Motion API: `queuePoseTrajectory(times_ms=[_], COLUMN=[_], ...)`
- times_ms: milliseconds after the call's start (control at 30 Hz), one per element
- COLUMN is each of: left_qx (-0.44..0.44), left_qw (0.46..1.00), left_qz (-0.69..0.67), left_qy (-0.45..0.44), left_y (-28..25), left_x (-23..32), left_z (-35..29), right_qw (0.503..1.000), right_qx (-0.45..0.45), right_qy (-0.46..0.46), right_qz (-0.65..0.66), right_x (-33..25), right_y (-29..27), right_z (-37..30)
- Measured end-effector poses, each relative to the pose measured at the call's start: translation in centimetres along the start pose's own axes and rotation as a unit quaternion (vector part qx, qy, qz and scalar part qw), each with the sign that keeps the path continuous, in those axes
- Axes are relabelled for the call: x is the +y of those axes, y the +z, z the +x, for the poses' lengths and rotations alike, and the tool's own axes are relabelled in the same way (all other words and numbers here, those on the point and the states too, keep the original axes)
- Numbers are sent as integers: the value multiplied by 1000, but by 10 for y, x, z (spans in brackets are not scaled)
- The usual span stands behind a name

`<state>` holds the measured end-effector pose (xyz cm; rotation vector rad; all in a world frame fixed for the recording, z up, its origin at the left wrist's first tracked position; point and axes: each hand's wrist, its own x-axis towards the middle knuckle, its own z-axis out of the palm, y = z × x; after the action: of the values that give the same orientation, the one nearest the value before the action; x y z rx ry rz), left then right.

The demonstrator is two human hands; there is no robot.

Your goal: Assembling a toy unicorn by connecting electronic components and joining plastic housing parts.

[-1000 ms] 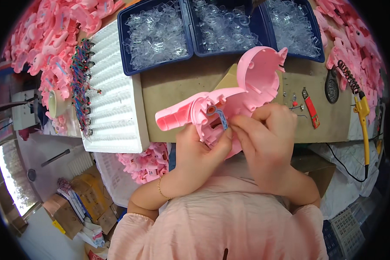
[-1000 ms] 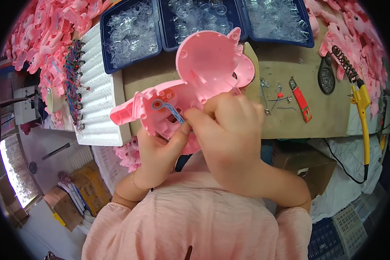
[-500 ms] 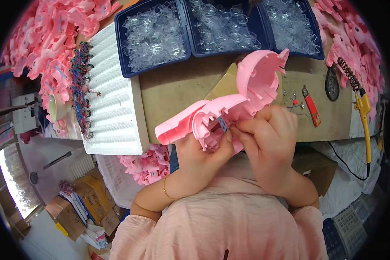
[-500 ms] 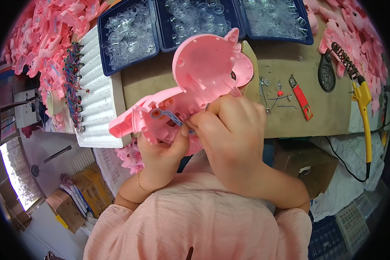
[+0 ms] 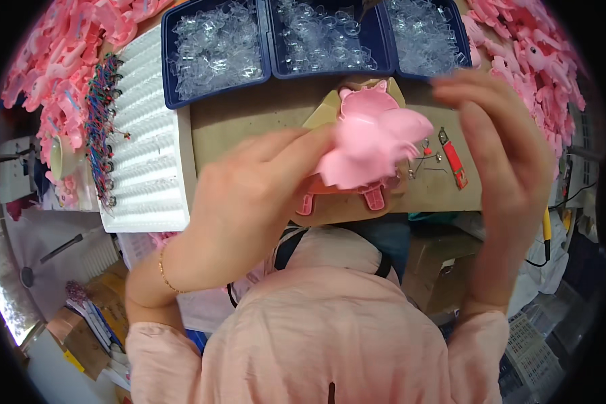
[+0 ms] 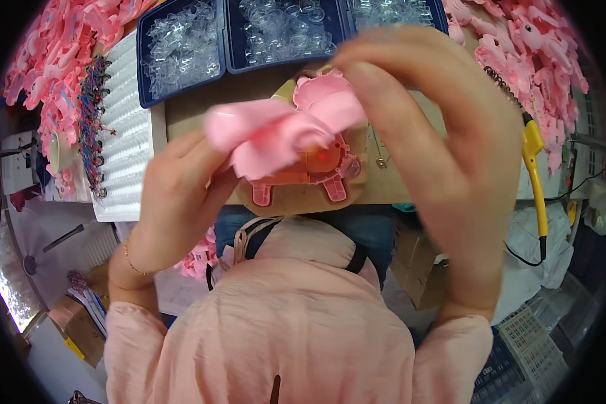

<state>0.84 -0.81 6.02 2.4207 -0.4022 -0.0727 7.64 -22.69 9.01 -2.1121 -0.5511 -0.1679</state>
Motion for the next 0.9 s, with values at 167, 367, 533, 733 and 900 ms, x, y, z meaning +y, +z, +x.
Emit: queuePoseTrajectory(times_ms=[167, 367, 533, 733, 900], left_qx=[132, 393, 208, 185, 54], left_qw=[950, 859, 956, 947, 913], left_qz=[227, 188, 122, 189, 372], left_qy=[168, 268, 167, 181, 157], left_y=[7, 55, 79, 81, 63], left_x=[10, -40, -42, -36, -4], left_z=[11, -20, -28, -33, -44], right_qw=[878, 836, 798, 794, 785], right_qx=[-478, -494, -512, -508, -506], right_qy=[31, 232, 291, 299, 327], right_qz=[9, 51, 130, 147, 144], right_x=[-3, -10, 2, 4, -3], right_y=[18, 28, 28, 28, 33], right_z=[40, 41, 37, 38, 45])
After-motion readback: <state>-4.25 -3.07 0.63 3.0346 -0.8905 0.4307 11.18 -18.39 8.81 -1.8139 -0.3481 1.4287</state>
